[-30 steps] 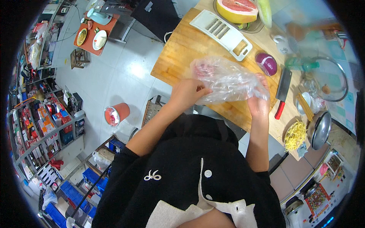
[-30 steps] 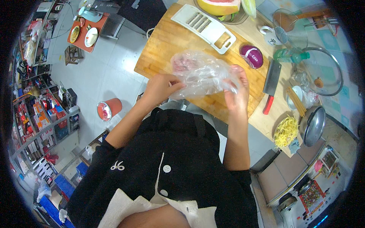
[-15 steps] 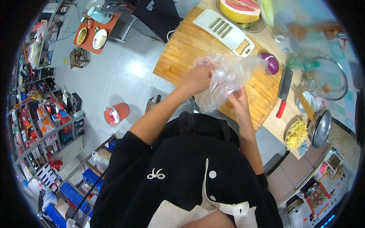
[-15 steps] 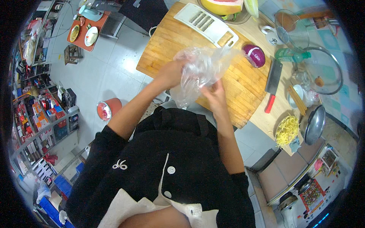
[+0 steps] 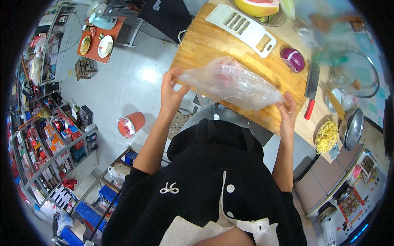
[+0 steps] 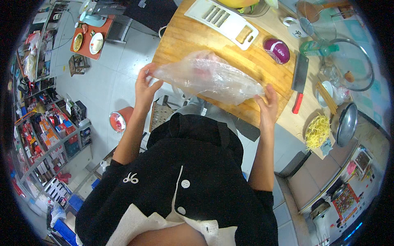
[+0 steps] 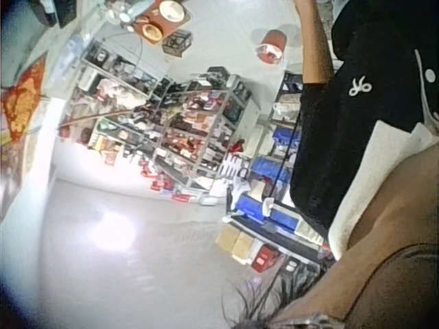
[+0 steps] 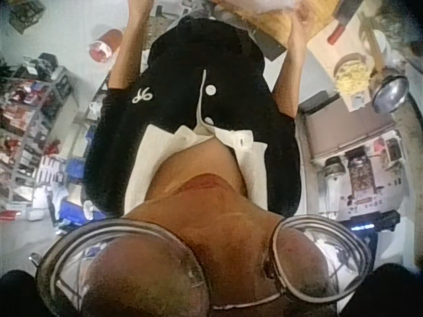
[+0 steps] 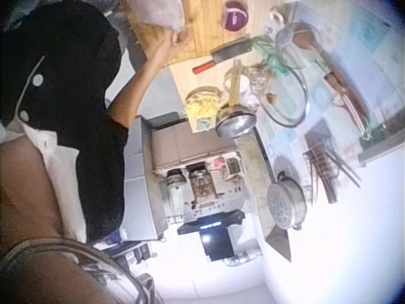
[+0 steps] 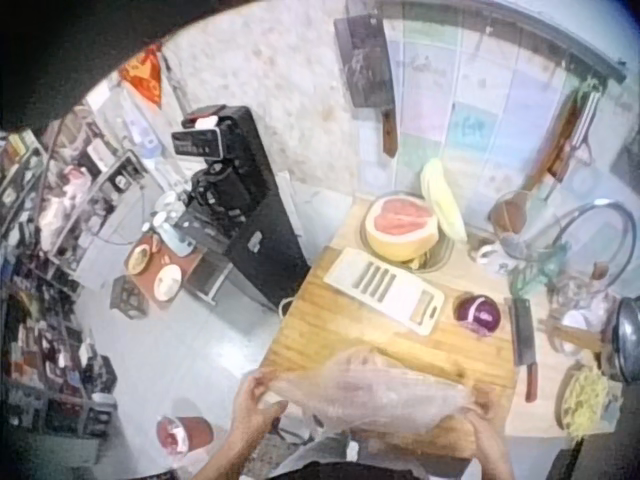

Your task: The person retrieves a plastic-wrapped piece of meat from the refrigerator, places it on a wooden cutting board, and uses a knife to cut it into smaller pieces. The person also handles a metal pot and a bowl of shredded vegetables during the sequence.

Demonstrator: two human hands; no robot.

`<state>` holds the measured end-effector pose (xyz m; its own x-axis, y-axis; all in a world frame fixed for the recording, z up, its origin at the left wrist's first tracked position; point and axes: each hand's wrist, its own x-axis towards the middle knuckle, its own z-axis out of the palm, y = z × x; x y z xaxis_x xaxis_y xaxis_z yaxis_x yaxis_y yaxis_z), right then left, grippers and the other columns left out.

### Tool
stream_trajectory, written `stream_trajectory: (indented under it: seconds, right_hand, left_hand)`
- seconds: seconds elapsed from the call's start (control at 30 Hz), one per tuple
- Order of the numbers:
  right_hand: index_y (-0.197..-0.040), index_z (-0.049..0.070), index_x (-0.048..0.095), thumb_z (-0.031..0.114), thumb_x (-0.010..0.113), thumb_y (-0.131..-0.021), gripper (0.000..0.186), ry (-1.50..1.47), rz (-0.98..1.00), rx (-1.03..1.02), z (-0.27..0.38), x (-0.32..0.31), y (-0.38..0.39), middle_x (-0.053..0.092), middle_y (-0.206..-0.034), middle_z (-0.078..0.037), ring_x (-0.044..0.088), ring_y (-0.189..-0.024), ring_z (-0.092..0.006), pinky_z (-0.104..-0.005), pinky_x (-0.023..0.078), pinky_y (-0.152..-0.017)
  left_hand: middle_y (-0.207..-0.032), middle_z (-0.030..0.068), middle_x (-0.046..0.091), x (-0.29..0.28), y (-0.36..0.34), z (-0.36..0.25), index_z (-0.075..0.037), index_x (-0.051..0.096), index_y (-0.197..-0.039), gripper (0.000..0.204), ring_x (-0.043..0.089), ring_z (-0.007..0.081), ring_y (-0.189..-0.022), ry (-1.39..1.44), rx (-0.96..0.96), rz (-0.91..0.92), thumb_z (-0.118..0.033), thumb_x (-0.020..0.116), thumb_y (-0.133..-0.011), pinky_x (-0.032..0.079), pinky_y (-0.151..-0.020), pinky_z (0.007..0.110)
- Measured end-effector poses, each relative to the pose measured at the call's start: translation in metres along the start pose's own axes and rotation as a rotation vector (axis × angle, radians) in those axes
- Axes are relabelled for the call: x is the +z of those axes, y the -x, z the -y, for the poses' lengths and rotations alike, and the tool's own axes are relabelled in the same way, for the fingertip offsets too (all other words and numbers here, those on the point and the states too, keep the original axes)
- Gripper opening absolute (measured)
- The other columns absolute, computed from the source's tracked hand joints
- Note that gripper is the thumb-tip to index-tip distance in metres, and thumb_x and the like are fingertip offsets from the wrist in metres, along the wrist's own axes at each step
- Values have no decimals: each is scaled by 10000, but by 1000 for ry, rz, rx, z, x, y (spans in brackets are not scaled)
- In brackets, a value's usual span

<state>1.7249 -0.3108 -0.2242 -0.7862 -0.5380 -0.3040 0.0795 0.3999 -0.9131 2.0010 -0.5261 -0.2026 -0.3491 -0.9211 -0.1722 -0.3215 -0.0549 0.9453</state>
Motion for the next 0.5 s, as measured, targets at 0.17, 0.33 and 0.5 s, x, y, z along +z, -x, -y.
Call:
stream_trajectory:
  seconds: [0.17,0.33,0.5]
  right_hand:
    - [-984,22,620,28,530,-805,200,159,338,-299,47,31,20,632,-949,-113,572,-947,-214,-317,394,-910]
    - [-1139,87,569,131,572,-812,331,741,303,-583,39,86,22,524,-1196,-119,499,-1075,-295,-380,377,-939]
    - [-1079,171,618,251,608,-791,298,1032,519,-525,25,49,37,461,-1261,-69,401,-1167,-267,-515,239,-1016]
  left_hand:
    - [-1021,95,560,44,-16,-41,-113,578,-1069,376,532,273,-983,-889,689,266,-175,689,-715,414,-882,368]
    - [-629,35,574,78,-80,-27,-84,653,-836,176,585,195,-628,-605,242,532,-255,628,-799,472,-637,318]
    - [-560,-5,514,77,-139,-9,-48,644,-774,221,500,93,-487,-75,-242,428,-264,627,-818,411,-444,240]
